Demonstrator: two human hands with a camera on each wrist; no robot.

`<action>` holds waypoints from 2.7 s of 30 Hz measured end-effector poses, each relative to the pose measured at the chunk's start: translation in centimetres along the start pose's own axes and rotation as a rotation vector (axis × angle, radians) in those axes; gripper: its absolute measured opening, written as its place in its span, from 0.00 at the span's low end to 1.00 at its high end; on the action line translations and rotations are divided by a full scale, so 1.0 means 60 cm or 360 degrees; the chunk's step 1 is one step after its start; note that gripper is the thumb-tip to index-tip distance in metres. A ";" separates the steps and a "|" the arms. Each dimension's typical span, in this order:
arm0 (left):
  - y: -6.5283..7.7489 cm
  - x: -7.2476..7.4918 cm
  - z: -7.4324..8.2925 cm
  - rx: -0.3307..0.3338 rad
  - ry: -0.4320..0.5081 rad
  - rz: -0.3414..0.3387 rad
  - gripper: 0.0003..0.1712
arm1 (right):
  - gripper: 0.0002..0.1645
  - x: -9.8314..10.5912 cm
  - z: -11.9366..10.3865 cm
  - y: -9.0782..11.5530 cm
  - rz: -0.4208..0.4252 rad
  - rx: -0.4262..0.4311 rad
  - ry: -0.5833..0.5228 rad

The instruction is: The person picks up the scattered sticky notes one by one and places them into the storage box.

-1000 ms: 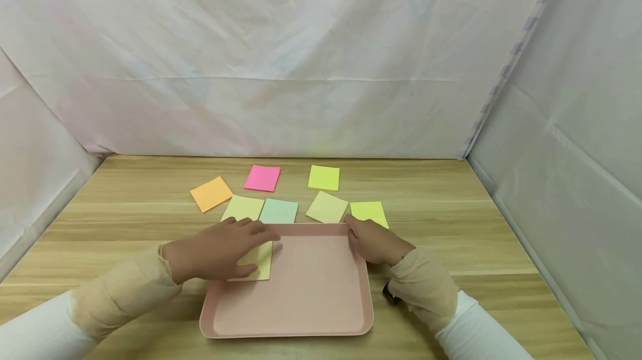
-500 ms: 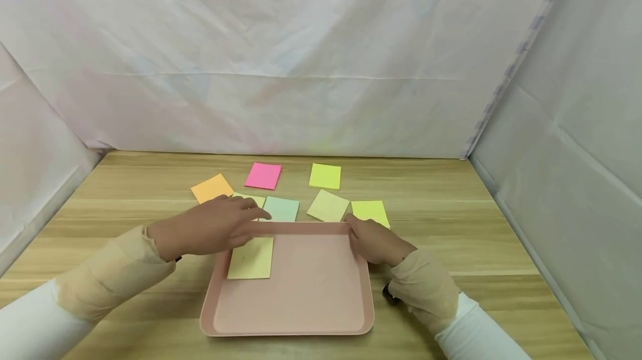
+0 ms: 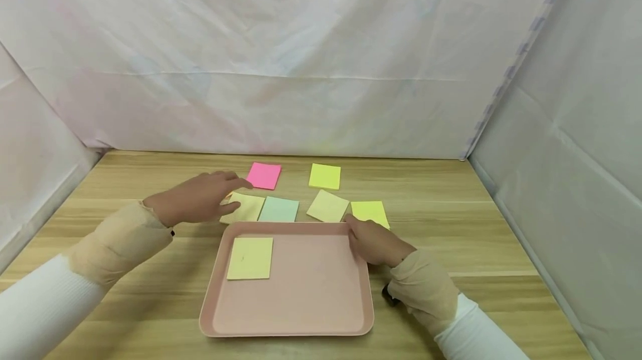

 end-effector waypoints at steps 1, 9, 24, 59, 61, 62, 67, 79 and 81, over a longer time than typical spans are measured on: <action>-0.002 -0.003 -0.008 0.0018 0.0008 -0.0014 0.24 | 0.06 0.000 0.000 0.000 -0.0001 -0.0001 0.0000; -0.018 -0.020 -0.058 0.0157 0.0041 -0.0092 0.29 | 0.05 0.001 0.001 0.001 -0.0008 0.0000 0.0000; 0.010 -0.048 -0.127 0.0425 0.0099 -0.0225 0.31 | 0.06 -0.002 0.002 0.000 -0.0031 -0.0023 -0.0017; 0.022 -0.066 -0.166 0.0509 0.0088 -0.0213 0.34 | 0.05 -0.006 0.005 -0.004 -0.0031 0.0019 0.0021; 0.021 -0.066 -0.167 0.0514 0.0089 -0.0209 0.34 | 0.05 -0.006 0.005 -0.004 -0.0031 0.0018 0.0022; 0.021 -0.066 -0.166 0.0514 0.0090 -0.0206 0.34 | 0.05 -0.005 0.005 -0.004 -0.0033 0.0015 0.0019; 0.018 -0.068 -0.168 0.0514 0.0087 -0.0191 0.36 | 0.05 -0.002 0.006 -0.003 -0.0031 -0.0017 0.0004; 0.014 -0.068 -0.169 0.0518 0.0013 -0.0117 0.43 | 0.05 -0.003 0.007 -0.004 -0.0031 0.0000 0.0010; 0.016 -0.067 -0.166 0.0523 0.0009 -0.0125 0.44 | 0.05 -0.004 0.007 -0.005 -0.0034 0.0001 0.0012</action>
Point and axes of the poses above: each hand's wrist, its own y-axis away from the middle knuckle, its own x-axis out of the back of the hand, z = x × y, the point moved 10 cm from there along -y, towards the middle knuckle, and after that the axes turned 3 degrees about z, right-handed, at the moved point
